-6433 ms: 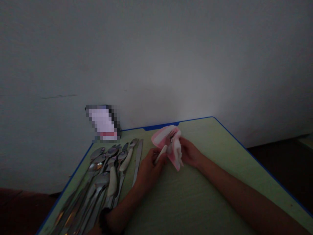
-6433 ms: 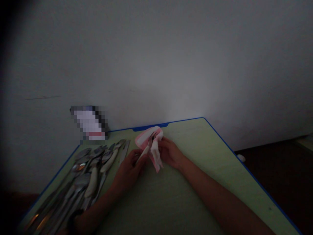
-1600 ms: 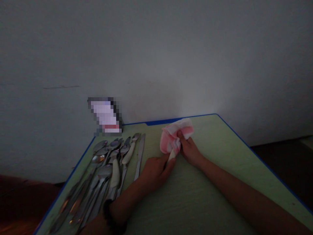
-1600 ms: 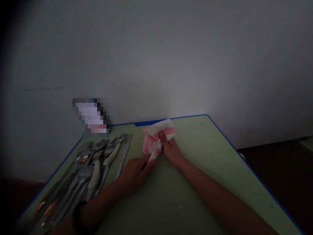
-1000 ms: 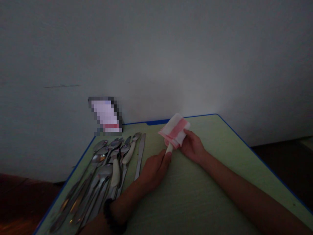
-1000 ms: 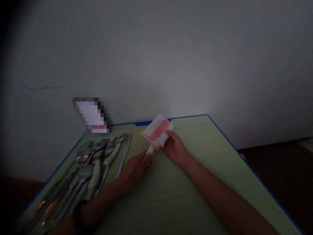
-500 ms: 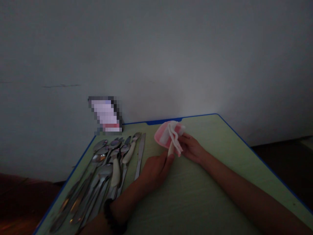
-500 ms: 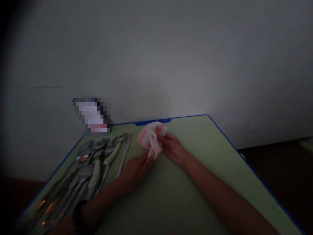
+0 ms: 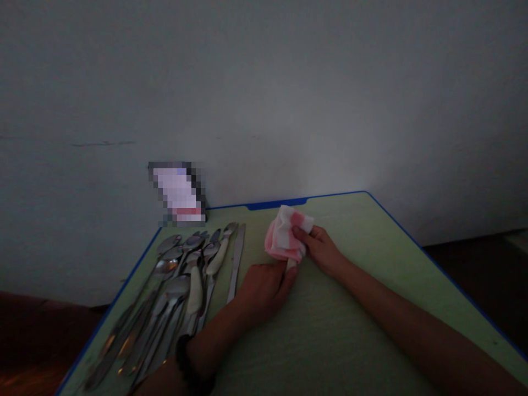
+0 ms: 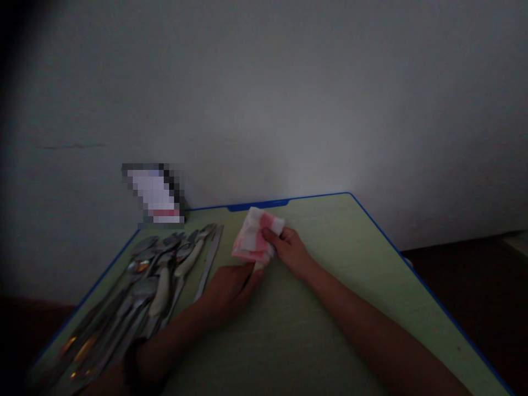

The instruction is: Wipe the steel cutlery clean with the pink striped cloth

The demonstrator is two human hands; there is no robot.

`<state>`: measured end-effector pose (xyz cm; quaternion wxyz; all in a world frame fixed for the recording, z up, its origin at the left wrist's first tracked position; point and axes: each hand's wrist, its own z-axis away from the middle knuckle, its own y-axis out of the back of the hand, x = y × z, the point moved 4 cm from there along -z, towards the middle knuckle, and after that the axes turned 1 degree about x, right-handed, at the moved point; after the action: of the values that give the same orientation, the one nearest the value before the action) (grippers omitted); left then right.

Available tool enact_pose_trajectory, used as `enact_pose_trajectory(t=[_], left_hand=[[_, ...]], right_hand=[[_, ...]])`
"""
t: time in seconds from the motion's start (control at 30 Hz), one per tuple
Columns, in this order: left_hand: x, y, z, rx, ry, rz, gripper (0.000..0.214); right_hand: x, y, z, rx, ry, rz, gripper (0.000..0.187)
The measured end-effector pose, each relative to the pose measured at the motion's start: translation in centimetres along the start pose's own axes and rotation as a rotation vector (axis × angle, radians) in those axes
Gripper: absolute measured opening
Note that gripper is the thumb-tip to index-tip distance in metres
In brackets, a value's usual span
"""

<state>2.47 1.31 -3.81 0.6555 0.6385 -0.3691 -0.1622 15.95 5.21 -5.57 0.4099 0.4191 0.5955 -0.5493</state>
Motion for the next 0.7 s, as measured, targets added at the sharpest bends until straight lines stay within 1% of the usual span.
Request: enact_pose_trajectory(t=[0.1, 0.17, 0.2, 0.27, 0.33, 0.43, 0.5, 0.6, 0.7], left_hand=[[-0.1, -0.4, 0.0, 0.006, 0.007, -0.011, 0.042], [-0.3, -0.5, -0.1, 0.006, 0.020, -0.003, 0.039], [-0.4, -0.6, -0.1, 0.002, 0.026, 0.010, 0.037], [-0.5, -0.4, -0.1, 0.000, 0.049, 0.064, 0.033], [-0.8, -0.1, -0.1, 0.009, 0.091, 0.180, 0.033], [-1.1, 0.6, -0.2, 0.051, 0.160, 0.440, 0.037], [-1.3, 0.7, -0.2, 0.076, 0.199, 0.556, 0.038], [-1.3, 0.7, -0.1, 0.091, 0.228, 0.587, 0.037], [-1.2, 0.5, -0.1, 0.070, 0.215, 0.534, 0.037]], right_hand=[[-0.3, 0.2, 0.0, -0.042, 0.018, 0.147, 0.024], [-0.2, 0.3, -0.2, -0.095, -0.034, 0.168, 0.022], [0.0, 0.4, -0.3, -0.122, -0.092, 0.139, 0.019], [0.3, 0.6, -0.4, -0.155, -0.224, 0.000, 0.010], [0.3, 0.6, -0.5, -0.166, -0.305, -0.200, 0.013], [-0.5, 0.8, -0.7, -0.155, -0.295, -0.466, 0.023], [-0.9, 1.1, -0.9, -0.101, -0.262, -0.572, 0.026], [-0.9, 1.8, -1.2, -0.021, -0.245, -0.599, 0.026], [-0.6, 2.0, -1.4, -0.026, -0.273, -0.549, 0.023]])
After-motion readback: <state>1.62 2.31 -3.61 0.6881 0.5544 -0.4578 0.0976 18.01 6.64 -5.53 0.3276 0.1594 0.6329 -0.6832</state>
